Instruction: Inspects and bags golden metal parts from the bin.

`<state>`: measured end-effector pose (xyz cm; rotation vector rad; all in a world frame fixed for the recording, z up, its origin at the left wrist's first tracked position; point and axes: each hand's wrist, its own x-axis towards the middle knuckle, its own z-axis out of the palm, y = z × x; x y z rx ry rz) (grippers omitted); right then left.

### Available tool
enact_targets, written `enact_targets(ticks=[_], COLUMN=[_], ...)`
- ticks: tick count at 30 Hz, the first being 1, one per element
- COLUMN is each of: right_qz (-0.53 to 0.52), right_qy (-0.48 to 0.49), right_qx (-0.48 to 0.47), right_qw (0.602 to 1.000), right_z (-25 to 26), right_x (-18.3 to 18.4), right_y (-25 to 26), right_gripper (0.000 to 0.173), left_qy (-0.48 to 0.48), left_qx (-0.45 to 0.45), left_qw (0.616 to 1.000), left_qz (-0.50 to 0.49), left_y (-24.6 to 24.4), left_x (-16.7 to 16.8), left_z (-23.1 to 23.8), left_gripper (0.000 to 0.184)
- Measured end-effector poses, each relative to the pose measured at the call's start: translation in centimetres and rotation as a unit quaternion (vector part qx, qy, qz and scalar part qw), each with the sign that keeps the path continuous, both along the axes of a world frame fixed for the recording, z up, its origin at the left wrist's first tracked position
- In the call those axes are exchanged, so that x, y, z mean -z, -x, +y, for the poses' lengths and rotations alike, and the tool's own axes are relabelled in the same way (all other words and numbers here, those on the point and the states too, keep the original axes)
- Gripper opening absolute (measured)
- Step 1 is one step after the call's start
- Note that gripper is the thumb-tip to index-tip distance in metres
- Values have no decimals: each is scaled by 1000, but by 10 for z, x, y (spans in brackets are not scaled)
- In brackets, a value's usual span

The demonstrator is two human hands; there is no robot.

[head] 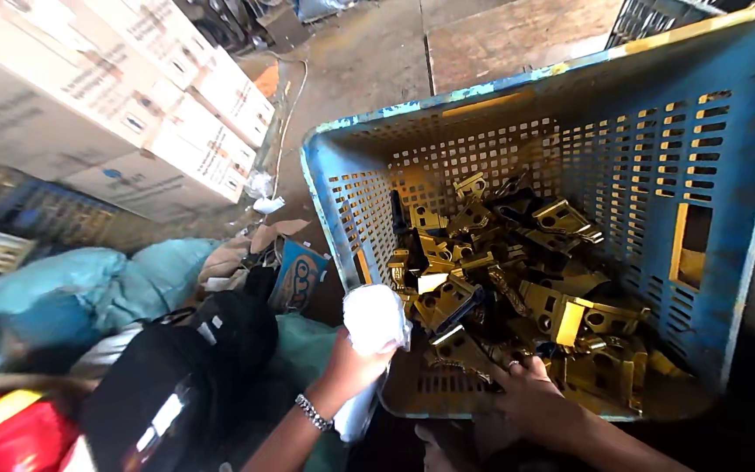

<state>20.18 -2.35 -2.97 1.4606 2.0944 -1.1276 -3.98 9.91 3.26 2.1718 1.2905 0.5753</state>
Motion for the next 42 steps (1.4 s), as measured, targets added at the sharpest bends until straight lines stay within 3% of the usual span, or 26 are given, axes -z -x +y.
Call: enact_targets(ticks=[5,7,8,12,15,18,20,22,23,28,38,40,42], right_qz=[16,9,9,23,-33,-106,-101,-94,-97,-53,-3,12,24], right_qy=[-90,-288,-342,-289,-233,-309,-285,-293,-291,-20,29,44,53], right_qx=[-24,-24,-17,47,-2,-45,-43,-49,-48,14,-14,7,48], right_qw=[996,957,939,956,972,944,952,950,951,998,999,999,997], right_z=[-24,-45,-47,-57,-60,-79,-88,-94,-92,-71,-72,-70,-69], right_x=[21,49,58,54,52,66,67,72,73,47,61,61,58], right_y=[-1,-6,-10,-13,-9,-7,-11,-12,-8,21,26,26,26], right_gripper=[33,30,33,43,39,34,35,34,34,47,46,49,51], left_qy=[-127,-108,-84,-7,-125,-189,-92,77,119,147,216,223,211], left_qx=[-31,-34,-32,-43,-19,37,40,24,14,-13,18,29,52], left_qw=[991,992,990,965,962,940,912,848,829,831,788,794,825], left_qz=[-8,58,108,258,244,283,398,524,546,537,576,565,521], left_y=[0,4,5,2,0,-6,-21,-40,-45,-47,-50,-51,-53], left_x=[14,11,6,-13,-12,-10,-23,-40,-42,-46,-44,-47,-52], left_z=[-2,-7,-8,-16,-18,-24,-37,-39,-37,-29,-23,-23,-23], left_gripper=[44,43,43,41,42,42,42,47,49,55,52,50,44])
